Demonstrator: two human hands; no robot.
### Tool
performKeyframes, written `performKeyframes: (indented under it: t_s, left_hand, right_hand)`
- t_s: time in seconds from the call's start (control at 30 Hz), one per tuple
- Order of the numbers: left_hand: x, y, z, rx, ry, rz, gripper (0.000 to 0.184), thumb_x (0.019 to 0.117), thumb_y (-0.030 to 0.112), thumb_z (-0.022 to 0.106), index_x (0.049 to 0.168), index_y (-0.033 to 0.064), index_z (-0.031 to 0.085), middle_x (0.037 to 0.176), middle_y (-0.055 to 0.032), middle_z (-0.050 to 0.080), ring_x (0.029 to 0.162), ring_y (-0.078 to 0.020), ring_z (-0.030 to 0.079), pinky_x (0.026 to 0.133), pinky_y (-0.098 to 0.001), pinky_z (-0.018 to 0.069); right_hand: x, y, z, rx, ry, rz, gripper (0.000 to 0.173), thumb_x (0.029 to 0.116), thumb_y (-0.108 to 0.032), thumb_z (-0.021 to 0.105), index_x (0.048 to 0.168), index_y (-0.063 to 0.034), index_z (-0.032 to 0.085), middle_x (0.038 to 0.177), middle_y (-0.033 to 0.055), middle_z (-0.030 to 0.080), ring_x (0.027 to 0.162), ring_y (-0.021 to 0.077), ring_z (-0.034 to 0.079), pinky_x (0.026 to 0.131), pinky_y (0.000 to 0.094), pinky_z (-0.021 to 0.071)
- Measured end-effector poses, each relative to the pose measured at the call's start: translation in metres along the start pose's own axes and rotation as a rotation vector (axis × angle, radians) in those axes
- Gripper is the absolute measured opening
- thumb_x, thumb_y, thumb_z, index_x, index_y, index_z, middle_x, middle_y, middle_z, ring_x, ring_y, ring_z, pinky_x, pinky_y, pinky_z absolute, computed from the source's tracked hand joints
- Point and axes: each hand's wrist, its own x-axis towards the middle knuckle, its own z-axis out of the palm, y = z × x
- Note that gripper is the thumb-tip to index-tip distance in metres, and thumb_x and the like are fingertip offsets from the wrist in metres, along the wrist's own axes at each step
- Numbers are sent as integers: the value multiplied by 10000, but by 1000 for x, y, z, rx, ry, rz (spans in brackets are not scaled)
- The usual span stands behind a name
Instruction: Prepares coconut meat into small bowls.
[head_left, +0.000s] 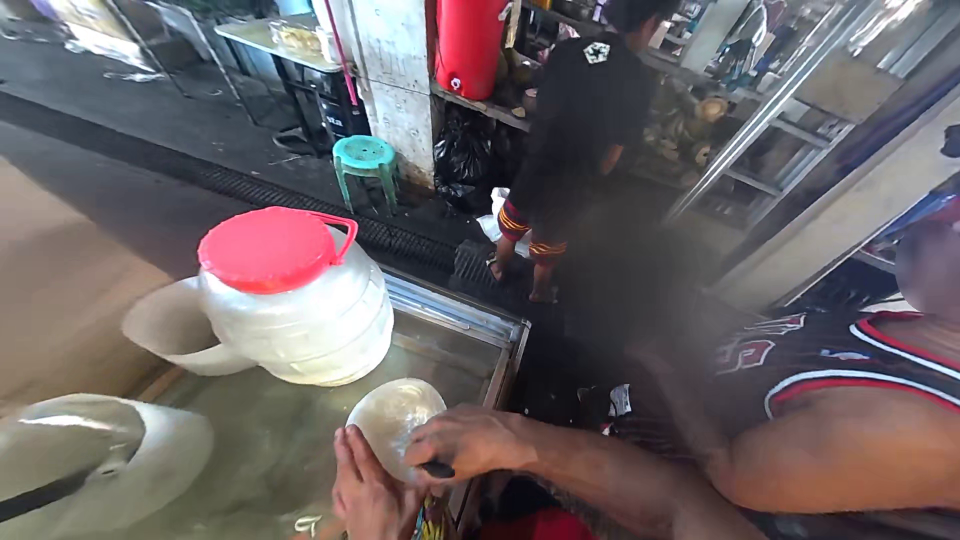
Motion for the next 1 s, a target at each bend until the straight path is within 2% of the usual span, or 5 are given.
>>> performKeyframes:
  t_s: [0.23,0.47,0.6,0.8,1.0]
  left_hand:
    - [2,-1,4,11,4,-21,1418,634,895,607,1574,-95,223,1607,-370,238,1443,-554,330,1089,-721,310]
    - [2,2,1,13,23,-3,1103,758,498,675,1581,-80,221,1610,-350,253,1439,-552,336,1054,-746,316]
    - [2,6,4,38,22,-73,1384,613,792,710,1590,-58,220,1619,-340,247,1440,-544,343,1072,-722,327]
    - [1,2,3,3,22,-56,1390,605,799,708,1587,-63,232,1619,-339,247,1441,-545,341,1068,-737,317]
    - [-2,0,3,-21,19,-13,1215,697,513,770,1589,-78,195,1609,-368,232,1440,-577,308,1058,-762,299]
  right_hand:
    - [19,29,-1,-42,225,81,140,970,-117,628,973,-12,720,962,154,685,903,293,693,790,452,578]
    - [5,-5,14,11,50,-91,89,951,-103,678,948,-18,704,958,160,684,908,313,694,781,482,574]
    - [-5,1,-17,-77,-55,69,120,967,-130,654,957,-24,707,952,155,688,882,320,696,739,515,564]
    - [24,20,-14,-24,114,127,161,987,-131,610,1017,-16,720,1003,160,684,943,308,683,820,485,563]
    - [25,-16,-2,17,-100,-24,124,953,-133,682,1017,-34,721,1014,159,694,948,329,688,799,538,556]
